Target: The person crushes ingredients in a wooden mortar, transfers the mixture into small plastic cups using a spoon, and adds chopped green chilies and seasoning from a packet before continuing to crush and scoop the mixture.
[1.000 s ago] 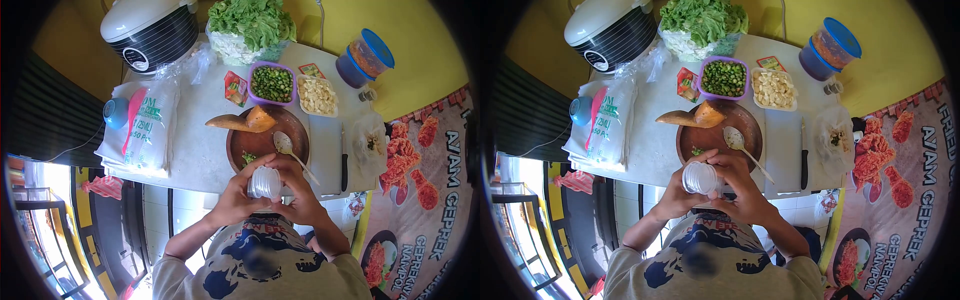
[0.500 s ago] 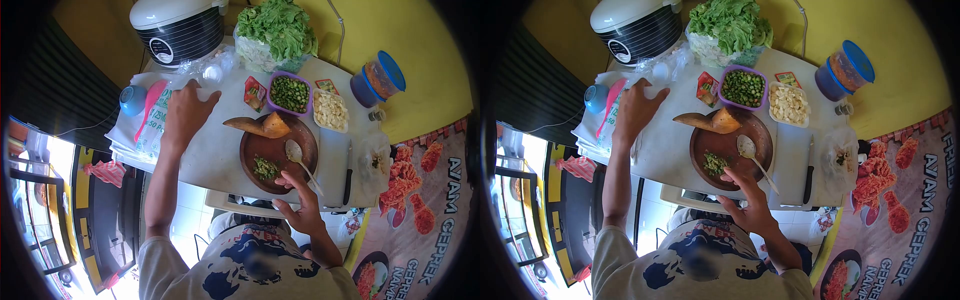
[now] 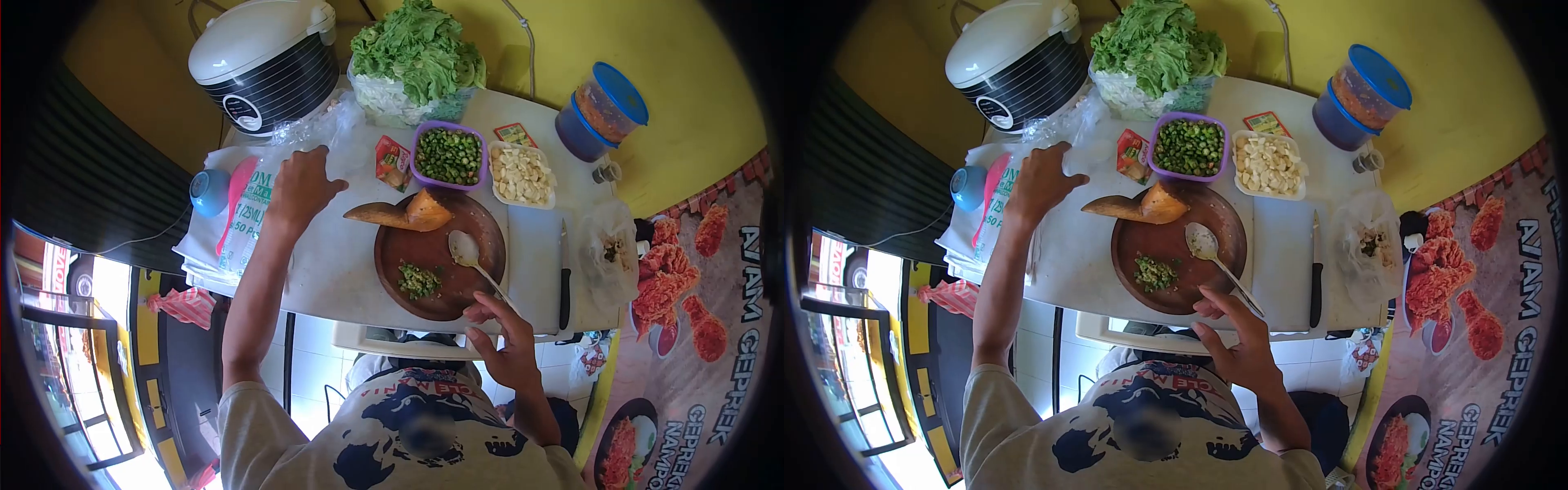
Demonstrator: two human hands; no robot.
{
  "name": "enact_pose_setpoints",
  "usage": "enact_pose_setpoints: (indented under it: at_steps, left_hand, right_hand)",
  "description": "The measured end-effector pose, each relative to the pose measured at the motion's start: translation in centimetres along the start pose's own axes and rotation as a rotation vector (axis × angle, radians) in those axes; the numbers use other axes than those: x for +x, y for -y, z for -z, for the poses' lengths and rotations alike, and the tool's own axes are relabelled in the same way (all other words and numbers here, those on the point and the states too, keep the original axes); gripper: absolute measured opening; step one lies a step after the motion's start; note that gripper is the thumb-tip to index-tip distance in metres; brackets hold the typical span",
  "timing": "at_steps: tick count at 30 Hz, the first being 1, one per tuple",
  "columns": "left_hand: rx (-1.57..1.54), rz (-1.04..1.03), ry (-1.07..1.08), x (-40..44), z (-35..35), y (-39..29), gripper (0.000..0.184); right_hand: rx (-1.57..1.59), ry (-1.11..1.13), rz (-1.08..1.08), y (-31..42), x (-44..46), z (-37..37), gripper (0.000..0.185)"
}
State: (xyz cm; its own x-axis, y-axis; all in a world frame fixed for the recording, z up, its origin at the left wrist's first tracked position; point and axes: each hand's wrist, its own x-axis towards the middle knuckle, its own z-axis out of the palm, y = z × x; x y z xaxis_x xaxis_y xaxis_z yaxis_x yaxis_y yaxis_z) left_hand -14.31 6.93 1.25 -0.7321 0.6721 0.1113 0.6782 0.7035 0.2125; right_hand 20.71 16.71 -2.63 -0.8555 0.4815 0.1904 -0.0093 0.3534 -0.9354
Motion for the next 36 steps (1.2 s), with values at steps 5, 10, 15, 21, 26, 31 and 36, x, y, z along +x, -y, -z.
enact_pose_setpoints:
  at_steps: [5, 10, 15, 21, 26, 31, 36]
  left_hand:
    - [-0.072, 0.045, 0.001, 0.8, -1.1, 0.9, 0.053]
    - [-0.211, 0.074, -0.114, 0.3, -0.9, 0.5, 0.05]
    - [-0.298, 0.093, -0.136, 0.2, -2.2, 1.5, 0.049]
    - [-0.429, 0.069, -0.339, 0.0, -2.5, 1.8, 0.046]
    - [-0.57, 0.08, -0.394, -0.2, -1.5, 2.0, 0.043]
    - [-0.795, 0.064, -0.406, -1.5, -0.4, 1.5, 0.042]
    - [-1.408, -0.019, -0.222, -5.2, 0.9, -0.6, 0.039]
  right_hand:
    - [0.031, -0.009, 0.002, -0.4, -0.1, 0.2, 0.049]
    - [0.026, -0.01, 0.017, -0.7, -0.2, 0.4, 0.048]
    - [0.03, -0.009, -0.006, -0.6, -0.1, 0.4, 0.046]
    - [0.02, -0.002, -0.007, -0.3, 0.2, 0.3, 0.045]
    - [0.006, 0.003, 0.003, -0.2, 0.2, 0.3, 0.043]
    - [-0.05, -0.05, 0.103, -0.5, 0.7, 0.5, 0.022]
    - [-0.017, -0.072, 0.047, 0.6, 1.7, 0.5, 0.013]
